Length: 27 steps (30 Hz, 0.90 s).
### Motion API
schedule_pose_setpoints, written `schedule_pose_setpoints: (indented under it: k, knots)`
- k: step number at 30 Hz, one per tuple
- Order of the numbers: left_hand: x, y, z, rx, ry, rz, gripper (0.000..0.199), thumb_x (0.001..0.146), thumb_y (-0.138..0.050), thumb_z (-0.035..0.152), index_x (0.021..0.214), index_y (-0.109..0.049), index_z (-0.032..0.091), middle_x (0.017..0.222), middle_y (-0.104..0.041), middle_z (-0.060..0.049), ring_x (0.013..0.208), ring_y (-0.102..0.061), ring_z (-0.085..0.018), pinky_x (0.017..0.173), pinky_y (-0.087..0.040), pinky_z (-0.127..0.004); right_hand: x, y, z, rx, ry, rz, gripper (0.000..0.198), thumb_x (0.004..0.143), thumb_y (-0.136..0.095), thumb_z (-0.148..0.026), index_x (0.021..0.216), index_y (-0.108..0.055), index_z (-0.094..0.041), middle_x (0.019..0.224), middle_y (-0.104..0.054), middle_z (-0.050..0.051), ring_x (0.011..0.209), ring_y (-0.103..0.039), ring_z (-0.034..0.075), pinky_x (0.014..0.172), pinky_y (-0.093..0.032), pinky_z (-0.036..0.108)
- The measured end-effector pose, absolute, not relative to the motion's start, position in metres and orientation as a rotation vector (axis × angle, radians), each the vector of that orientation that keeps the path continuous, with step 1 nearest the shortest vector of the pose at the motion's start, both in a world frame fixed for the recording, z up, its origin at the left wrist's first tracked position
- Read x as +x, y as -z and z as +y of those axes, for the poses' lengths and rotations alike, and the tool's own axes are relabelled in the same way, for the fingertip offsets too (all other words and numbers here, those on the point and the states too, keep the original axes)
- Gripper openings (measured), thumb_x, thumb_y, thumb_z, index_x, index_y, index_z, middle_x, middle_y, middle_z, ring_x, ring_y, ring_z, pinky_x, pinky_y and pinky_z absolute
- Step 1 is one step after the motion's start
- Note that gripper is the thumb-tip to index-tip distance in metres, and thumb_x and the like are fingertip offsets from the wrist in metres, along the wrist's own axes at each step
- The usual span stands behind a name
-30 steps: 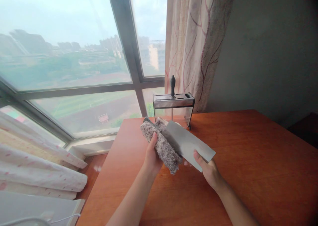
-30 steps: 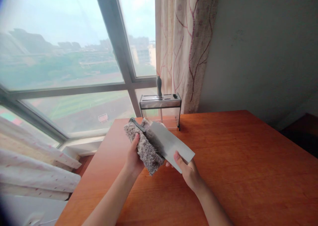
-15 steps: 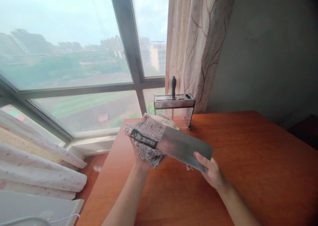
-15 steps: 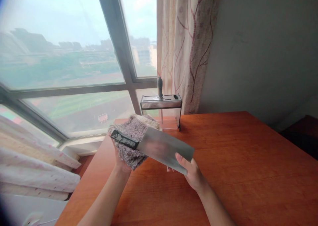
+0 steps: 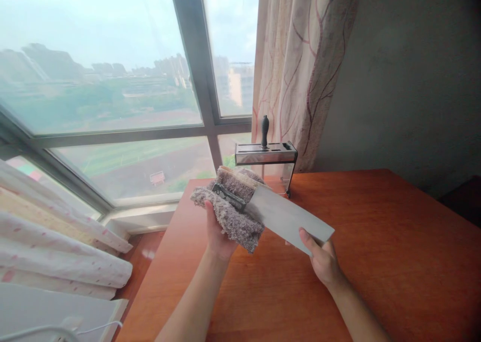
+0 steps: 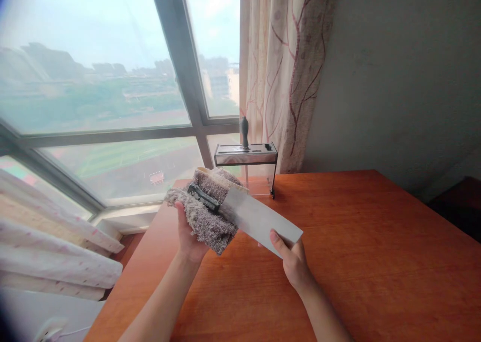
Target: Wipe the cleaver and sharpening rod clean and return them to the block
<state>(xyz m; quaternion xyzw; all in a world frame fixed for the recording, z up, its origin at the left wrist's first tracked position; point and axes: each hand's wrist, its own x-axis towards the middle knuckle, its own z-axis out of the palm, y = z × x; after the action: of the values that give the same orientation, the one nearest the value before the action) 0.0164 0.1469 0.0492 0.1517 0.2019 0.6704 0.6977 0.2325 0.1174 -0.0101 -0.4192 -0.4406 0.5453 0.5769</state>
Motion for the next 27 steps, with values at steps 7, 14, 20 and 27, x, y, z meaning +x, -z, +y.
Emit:
schedule_pose_setpoints:
  k: [7,14,20,27]
  knots:
    - [0.014,-0.046,0.146,0.309,-1.485,0.478,0.061,0.08,-0.052,0.062,0.128,-0.055,0.025,0.12,-0.066,-0.008,0.122,-0.052,-0.032,0.102,-0.04,-0.046,0.235,0.015,0.119,-0.994,-1.198,-0.941,0.031,0.077,-0.068,-0.046,0.091,-0.064,-0.019,0.077,-0.072,0.007,0.066,-0.069,0.027,0.063,-0.057,0.041]
    - [0.017,-0.045,0.149,0.306,-1.417,0.572,0.045,0.083,-0.057,0.047,0.117,-0.063,0.018,0.111,-0.07,-0.008,0.114,-0.059,-0.03,0.1,-0.044,-0.042,0.235,-0.005,0.116,-1.007,-1.362,-1.125,0.03,0.083,-0.06,-0.05,0.081,-0.065,-0.02,0.071,-0.071,0.007,0.072,-0.067,0.027,0.069,-0.053,0.039]
    - [0.016,-0.036,0.149,0.291,-1.443,0.576,0.044,0.078,-0.062,0.048,0.11,-0.066,0.018,0.109,-0.071,-0.009,0.117,-0.056,-0.031,0.101,-0.044,-0.044,0.234,-0.003,0.119,-0.852,-1.485,-1.078,0.028,0.085,-0.059,-0.044,0.079,-0.065,-0.018,0.062,-0.066,0.004,0.061,-0.063,0.022,0.059,-0.049,0.033]
    - [0.011,-0.023,0.145,0.323,-1.468,0.589,0.046,0.061,-0.077,0.038,0.103,-0.067,0.021,0.105,-0.072,-0.008,0.119,-0.054,-0.034,0.1,-0.044,-0.048,0.233,-0.004,0.123,-0.742,-1.575,-0.764,0.019,0.084,-0.061,-0.036,0.076,-0.064,-0.019,0.065,-0.064,0.002,0.056,-0.058,0.016,0.048,-0.045,0.027]
